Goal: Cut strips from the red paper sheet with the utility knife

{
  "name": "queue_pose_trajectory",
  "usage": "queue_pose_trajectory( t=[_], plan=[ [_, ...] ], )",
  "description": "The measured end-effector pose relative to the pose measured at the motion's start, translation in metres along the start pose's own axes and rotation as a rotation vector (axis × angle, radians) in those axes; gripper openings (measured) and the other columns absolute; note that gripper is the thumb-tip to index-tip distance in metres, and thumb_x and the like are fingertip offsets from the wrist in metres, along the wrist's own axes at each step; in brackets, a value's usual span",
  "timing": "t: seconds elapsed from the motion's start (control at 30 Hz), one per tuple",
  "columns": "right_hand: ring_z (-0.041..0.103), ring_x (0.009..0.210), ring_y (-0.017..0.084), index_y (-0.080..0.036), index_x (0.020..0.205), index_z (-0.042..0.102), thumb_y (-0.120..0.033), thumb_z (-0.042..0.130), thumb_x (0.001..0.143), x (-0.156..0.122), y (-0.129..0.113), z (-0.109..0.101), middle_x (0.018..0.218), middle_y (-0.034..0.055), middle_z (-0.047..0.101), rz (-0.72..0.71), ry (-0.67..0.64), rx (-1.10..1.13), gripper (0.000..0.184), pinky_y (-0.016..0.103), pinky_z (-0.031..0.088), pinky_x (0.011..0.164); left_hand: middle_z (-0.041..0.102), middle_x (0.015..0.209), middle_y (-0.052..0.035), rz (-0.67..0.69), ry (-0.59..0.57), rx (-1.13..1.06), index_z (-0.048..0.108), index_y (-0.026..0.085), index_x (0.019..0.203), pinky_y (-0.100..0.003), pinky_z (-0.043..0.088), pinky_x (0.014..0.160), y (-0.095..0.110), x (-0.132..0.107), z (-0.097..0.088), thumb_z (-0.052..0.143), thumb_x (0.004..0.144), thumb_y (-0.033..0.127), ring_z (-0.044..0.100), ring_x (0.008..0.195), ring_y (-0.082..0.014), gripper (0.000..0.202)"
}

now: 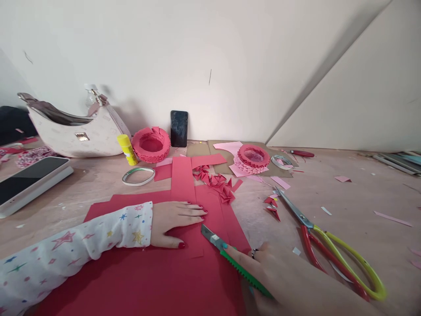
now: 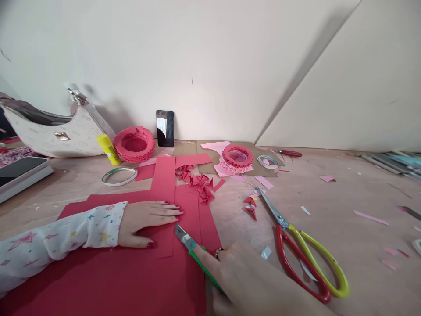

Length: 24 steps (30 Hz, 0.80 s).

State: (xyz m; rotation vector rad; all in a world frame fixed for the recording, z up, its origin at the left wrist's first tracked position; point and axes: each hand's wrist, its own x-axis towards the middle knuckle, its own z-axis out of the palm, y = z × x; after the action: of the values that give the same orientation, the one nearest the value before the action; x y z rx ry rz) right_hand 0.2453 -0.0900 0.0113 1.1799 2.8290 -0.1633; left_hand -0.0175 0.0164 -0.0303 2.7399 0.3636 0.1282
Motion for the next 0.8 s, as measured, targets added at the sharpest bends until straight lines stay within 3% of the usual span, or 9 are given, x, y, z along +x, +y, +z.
queue_pose_trajectory(
  t=[0.27,0.57,0.8],
  plan=[
    [0.037,0.041,0.010,-0.018,0.124,0.031,-0.014,0.039,0.068,0.007,0.001,0.003,0.050,-0.0040,0.049,-0.019,0.070,-0.024,0.057,0.024,0.021,0.047,0.015,0.137,-0.0136,-0.128,-0.029,0.112,0.016,0.014,0.132,-0.051,0.002,0.099,0.012,-0.001,0.003,0.047,0.063,0.059,0.013,0.124,-0.0323,0.088],
    [0.037,0.043,0.011,-0.018,0.127,0.027,-0.015,0.040,0.066,0.007,0.000,0.004,0.052,-0.0031,0.050,0.001,0.080,-0.058,0.063,0.024,0.017,0.046,0.013,0.137,-0.0150,-0.104,-0.032,0.152,0.009,0.013,0.133,-0.050,0.003,0.099,0.010,-0.002,0.011,0.038,0.073,0.054,0.011,0.125,-0.0309,0.079],
    [0.040,0.047,0.011,-0.020,0.125,0.031,-0.013,0.040,0.063,0.001,0.005,-0.004,0.054,-0.0022,0.050,-0.017,0.023,-0.032,0.063,0.024,0.017,0.047,0.014,0.138,-0.0126,-0.074,-0.022,0.155,0.008,0.015,0.133,-0.047,0.002,0.100,0.006,-0.002,0.011,0.029,0.080,0.050,0.013,0.125,-0.0270,0.068]
  ],
)
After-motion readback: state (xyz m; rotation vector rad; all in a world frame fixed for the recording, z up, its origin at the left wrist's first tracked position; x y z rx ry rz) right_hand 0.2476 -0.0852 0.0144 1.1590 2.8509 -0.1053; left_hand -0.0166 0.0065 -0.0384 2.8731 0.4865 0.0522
